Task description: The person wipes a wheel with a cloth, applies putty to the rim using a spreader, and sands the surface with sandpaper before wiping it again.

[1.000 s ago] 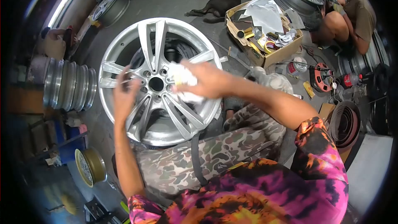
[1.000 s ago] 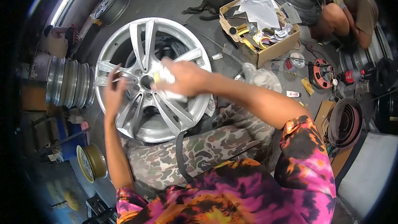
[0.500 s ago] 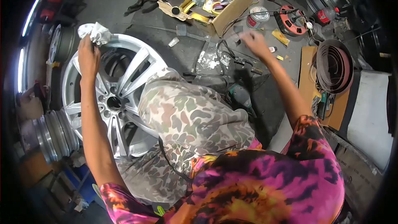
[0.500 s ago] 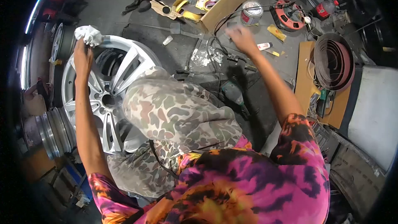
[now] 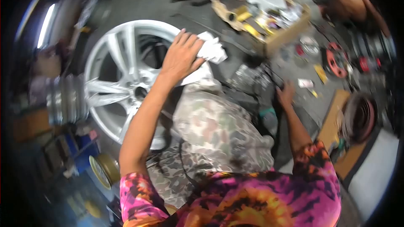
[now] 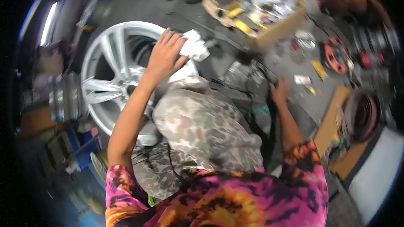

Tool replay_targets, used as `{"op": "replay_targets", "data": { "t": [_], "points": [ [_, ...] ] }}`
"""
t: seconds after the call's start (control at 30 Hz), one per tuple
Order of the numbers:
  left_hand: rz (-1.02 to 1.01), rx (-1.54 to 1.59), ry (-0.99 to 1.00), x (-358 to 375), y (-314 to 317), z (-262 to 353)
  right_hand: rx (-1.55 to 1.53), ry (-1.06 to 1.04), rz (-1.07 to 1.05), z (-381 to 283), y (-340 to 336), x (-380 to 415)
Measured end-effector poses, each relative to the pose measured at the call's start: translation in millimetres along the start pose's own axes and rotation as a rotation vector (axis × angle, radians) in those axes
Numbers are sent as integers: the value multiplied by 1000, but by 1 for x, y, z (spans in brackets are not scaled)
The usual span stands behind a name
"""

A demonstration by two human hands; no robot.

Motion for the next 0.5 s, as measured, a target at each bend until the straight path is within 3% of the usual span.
{"op": "replay_targets", "data": {
  "t": [0.03, 0.07, 0.2, 0.27, 0.37, 0.43, 0.5],
  "points": [
    [40, -38, -50, -2, -9, -22, -22, 9, 9, 1, -2, 0],
    [100, -51, -138, -2, -18, -49, 27, -135, 156, 16, 6, 4],
    [212, -176, -616, 29, -64, -164, -72, 28, 3, 6, -29, 18],
    [243, -252, -790, 65, -90, -203, -552, 200, -78, -3, -38, 24],
    [233, -307, -1080, 139, -112, -257, -794, 272, -62, -117, -101, 33],
    [261, -285, -1255, 178, -123, -263, -1128, 186, -126, -164, -94, 23],
    [340, -247, -1279, 206, -124, -267, -1246, 55, -314, -225, -97, 6]
  ]
}}
Point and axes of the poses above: each hand's wrist, its own x-axis away from the middle knuckle, its own y-axis out of the palm, z = x × y, the point moved 5 cm from there along -x, towards the middle knuckle, and after that the axes turned 3 degrees about -x, right-handed, at the moved point
